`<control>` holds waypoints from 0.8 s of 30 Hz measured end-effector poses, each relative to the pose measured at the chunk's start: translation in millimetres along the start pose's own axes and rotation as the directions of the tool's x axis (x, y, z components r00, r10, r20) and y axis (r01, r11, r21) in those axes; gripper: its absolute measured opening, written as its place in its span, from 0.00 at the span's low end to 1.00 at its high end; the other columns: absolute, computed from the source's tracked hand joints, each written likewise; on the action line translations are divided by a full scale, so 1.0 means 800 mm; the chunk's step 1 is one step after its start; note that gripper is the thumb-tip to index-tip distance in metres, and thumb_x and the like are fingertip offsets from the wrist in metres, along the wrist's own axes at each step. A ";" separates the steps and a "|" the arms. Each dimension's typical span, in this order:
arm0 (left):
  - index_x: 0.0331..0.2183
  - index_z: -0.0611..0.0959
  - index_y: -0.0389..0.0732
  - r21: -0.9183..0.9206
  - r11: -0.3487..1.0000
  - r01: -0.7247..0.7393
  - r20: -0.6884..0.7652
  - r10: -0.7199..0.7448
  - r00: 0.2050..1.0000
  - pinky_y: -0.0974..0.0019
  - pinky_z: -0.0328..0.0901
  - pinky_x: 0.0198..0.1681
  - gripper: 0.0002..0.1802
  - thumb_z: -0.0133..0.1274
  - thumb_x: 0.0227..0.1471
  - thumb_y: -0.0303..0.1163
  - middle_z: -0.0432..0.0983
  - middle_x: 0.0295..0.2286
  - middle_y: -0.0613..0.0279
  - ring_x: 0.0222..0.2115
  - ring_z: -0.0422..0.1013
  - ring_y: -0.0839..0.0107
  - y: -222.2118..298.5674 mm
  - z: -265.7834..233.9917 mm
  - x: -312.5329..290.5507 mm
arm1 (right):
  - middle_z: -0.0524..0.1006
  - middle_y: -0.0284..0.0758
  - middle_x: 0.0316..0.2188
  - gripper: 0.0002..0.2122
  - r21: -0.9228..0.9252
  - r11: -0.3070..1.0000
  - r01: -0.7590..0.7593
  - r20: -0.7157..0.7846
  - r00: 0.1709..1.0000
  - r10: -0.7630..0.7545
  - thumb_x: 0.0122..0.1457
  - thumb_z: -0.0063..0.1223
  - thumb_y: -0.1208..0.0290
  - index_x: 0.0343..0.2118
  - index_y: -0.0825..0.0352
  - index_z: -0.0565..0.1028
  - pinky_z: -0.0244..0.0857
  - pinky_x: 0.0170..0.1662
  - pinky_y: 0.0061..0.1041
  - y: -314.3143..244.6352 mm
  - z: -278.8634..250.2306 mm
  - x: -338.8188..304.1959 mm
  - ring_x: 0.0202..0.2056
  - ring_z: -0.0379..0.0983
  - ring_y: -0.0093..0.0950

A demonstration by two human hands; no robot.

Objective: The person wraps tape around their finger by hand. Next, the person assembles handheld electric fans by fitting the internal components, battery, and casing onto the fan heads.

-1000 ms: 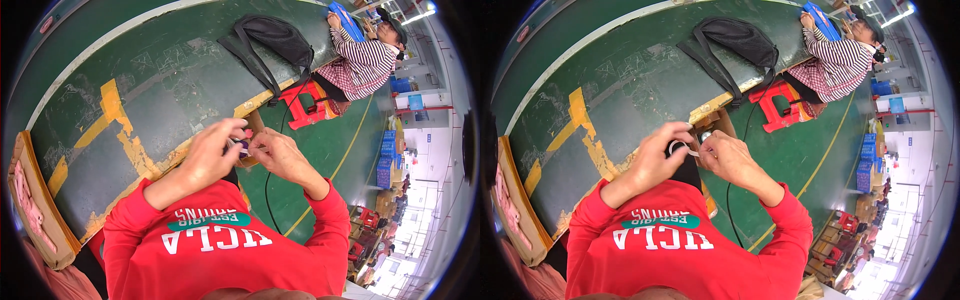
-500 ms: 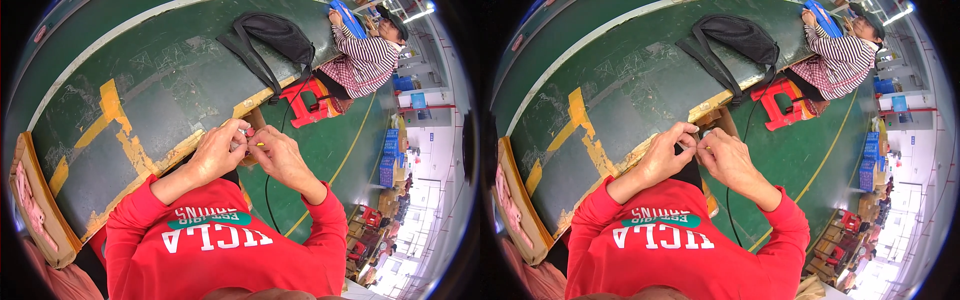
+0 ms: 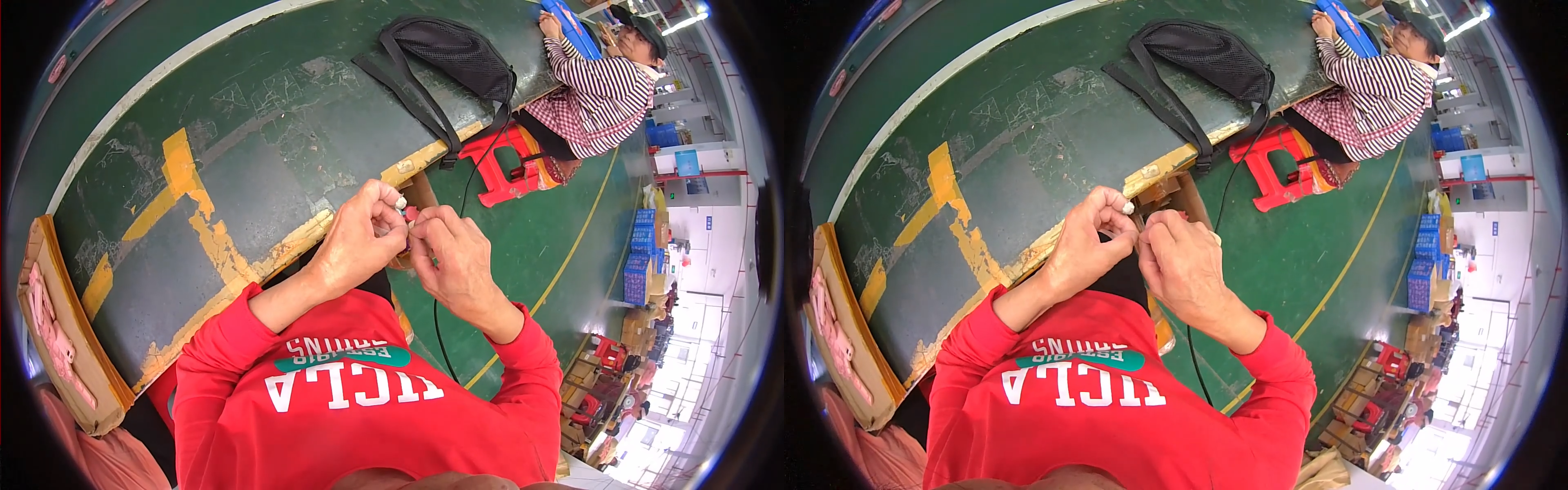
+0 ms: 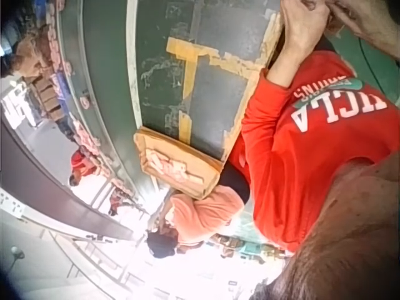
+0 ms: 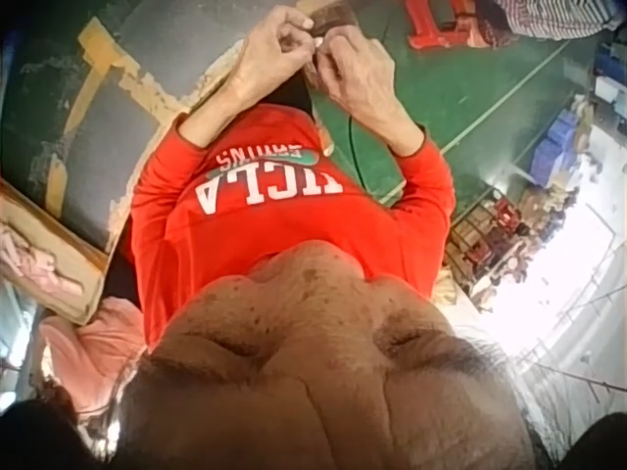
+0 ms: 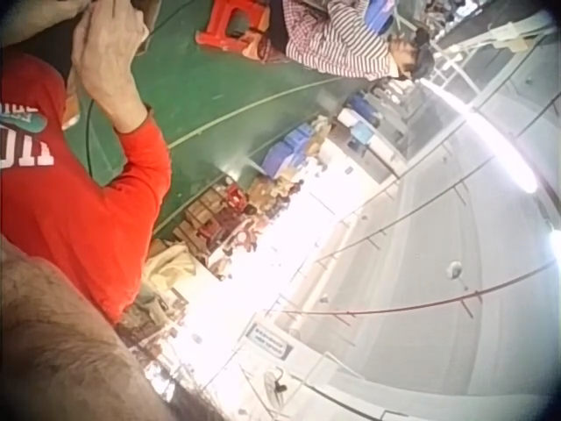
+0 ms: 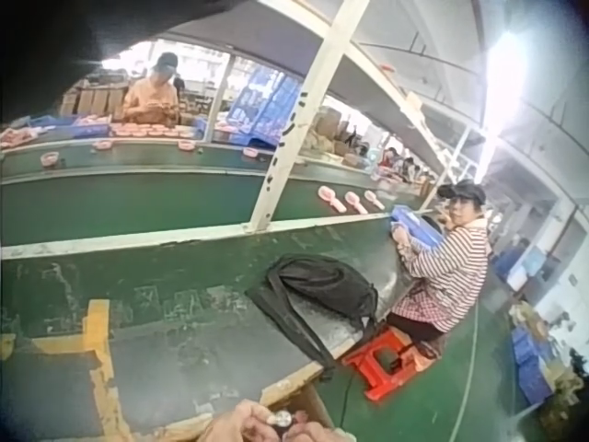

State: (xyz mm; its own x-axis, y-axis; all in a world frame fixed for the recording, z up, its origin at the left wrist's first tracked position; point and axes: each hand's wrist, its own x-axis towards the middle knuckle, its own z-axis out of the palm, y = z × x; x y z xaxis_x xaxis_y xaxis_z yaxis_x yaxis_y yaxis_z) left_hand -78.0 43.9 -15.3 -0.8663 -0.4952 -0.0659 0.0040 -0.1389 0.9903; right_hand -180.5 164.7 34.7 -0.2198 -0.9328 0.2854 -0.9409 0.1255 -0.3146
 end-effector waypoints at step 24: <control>0.41 0.68 0.32 -0.231 0.964 0.135 -0.071 -0.155 0.985 0.76 0.63 0.35 0.20 0.52 0.43 0.18 0.74 0.26 0.62 0.28 0.69 0.78 0.005 -0.023 0.038 | 0.75 0.35 0.35 0.20 0.766 0.131 -0.629 0.309 0.540 0.783 0.52 0.54 0.77 0.49 0.72 0.67 0.65 0.38 0.20 0.239 0.018 -0.117 0.34 0.71 0.21</control>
State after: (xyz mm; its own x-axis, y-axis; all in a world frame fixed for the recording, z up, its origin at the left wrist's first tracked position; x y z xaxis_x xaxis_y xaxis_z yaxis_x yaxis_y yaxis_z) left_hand -95.2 12.1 -16.0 -0.8186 -0.5276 -0.2270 0.0023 -0.3983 0.9173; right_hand -335.9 270.7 -65.1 -0.7758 -0.5098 -0.3717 0.2121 0.3441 -0.9147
